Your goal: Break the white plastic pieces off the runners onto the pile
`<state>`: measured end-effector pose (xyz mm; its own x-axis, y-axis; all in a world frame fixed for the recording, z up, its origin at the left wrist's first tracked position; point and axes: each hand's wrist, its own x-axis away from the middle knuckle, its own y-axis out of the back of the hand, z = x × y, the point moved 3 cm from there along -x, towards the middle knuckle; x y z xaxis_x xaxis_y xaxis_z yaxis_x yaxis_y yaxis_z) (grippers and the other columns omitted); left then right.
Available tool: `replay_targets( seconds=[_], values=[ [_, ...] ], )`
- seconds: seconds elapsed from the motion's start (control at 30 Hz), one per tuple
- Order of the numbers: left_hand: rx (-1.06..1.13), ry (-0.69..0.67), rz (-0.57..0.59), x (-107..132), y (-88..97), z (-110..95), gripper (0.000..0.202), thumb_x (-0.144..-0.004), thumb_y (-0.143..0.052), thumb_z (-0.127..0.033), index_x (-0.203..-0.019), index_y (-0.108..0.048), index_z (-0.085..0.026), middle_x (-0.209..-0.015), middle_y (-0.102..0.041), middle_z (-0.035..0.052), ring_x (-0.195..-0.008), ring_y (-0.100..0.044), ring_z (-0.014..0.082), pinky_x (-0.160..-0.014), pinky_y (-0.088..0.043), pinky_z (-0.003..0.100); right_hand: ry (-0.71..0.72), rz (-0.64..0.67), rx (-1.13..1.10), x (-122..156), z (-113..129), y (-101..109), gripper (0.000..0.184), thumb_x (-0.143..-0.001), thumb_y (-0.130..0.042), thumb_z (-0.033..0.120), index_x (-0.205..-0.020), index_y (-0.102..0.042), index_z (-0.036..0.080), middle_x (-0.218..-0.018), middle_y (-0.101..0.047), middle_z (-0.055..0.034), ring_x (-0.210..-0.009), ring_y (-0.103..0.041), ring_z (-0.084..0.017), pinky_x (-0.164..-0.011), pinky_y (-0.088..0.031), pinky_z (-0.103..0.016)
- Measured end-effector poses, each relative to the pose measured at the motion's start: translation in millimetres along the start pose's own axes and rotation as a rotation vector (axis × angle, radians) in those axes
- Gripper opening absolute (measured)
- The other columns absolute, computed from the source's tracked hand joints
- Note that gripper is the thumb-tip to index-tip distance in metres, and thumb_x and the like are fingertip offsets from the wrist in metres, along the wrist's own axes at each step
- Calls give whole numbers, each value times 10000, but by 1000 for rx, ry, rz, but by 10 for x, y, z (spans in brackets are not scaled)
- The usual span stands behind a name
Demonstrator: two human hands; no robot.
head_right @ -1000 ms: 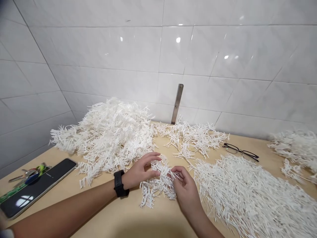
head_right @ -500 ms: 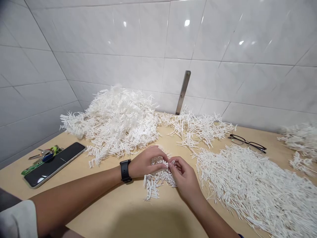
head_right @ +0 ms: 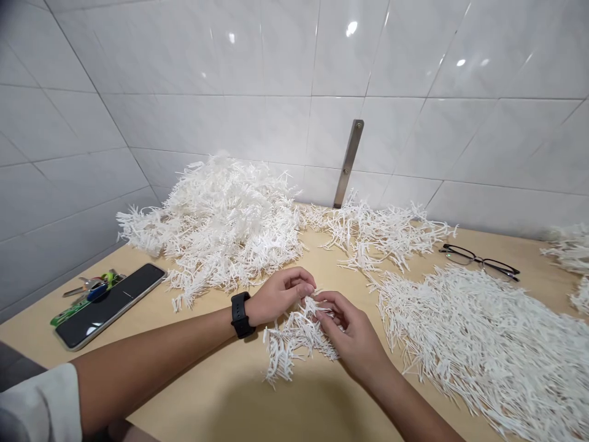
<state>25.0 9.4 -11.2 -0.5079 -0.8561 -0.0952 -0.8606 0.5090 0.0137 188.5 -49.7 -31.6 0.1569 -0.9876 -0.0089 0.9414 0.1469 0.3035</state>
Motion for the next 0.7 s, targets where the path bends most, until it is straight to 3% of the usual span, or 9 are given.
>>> replay_targets(
  seconds=[0.1,0.2,0.27,0.37,0.53,0.7],
  values=[
    [46,35,12,-4,-8,17,225,-795,-693,-340,-816,-599,-137,-682,-581,-15,-616,-522,85,-605,-413,218,17,22,59,10,16,-1,309,-885,-600,458,-1070,-618,212,-788,-603,-8,-674,-513,-153,-617,-412,-264],
    [-10,26,14,14,-32,-3,253,-770,-722,-364,-786,-618,-134,-695,-601,-4,-633,-524,93,-615,-411,224,79,44,77,18,73,-11,333,-844,-629,484,-1023,-635,203,-895,-629,-36,-766,-546,-179,-683,-438,-280],
    [-74,20,22,34,-55,-21,260,-762,-733,-375,-770,-634,-134,-721,-619,8,-673,-538,107,-645,-419,235,110,51,112,26,115,-29,341,-835,-626,505,-981,-644,197,-851,-620,-30,-759,-541,-185,-681,-434,-283],
    [-113,26,38,58,-77,-26,253,-775,-723,-377,-766,-639,-138,-733,-624,15,-707,-554,123,-671,-430,247,95,19,193,37,161,-50,298,-873,-588,477,-916,-655,190,-738,-597,-10,-672,-507,-168,-620,-403,-273],
    [-98,-31,70,63,-71,-20,234,-833,-671,-376,-842,-619,-147,-799,-624,19,-772,-568,125,-739,-442,251,32,-28,126,29,165,-32,352,-920,-531,484,-1012,-689,183,-788,-660,-28,-685,-546,-176,-595,-404,-265],
    [-244,-17,139,76,-84,7,314,-744,-770,-389,-890,-598,-170,-673,-467,-60,-643,-430,87,-614,-357,215,20,-70,64,17,136,8,366,-920,-518,482,-898,-707,169,-752,-650,-35,-665,-524,-171,-587,-402,-263]
  ],
)
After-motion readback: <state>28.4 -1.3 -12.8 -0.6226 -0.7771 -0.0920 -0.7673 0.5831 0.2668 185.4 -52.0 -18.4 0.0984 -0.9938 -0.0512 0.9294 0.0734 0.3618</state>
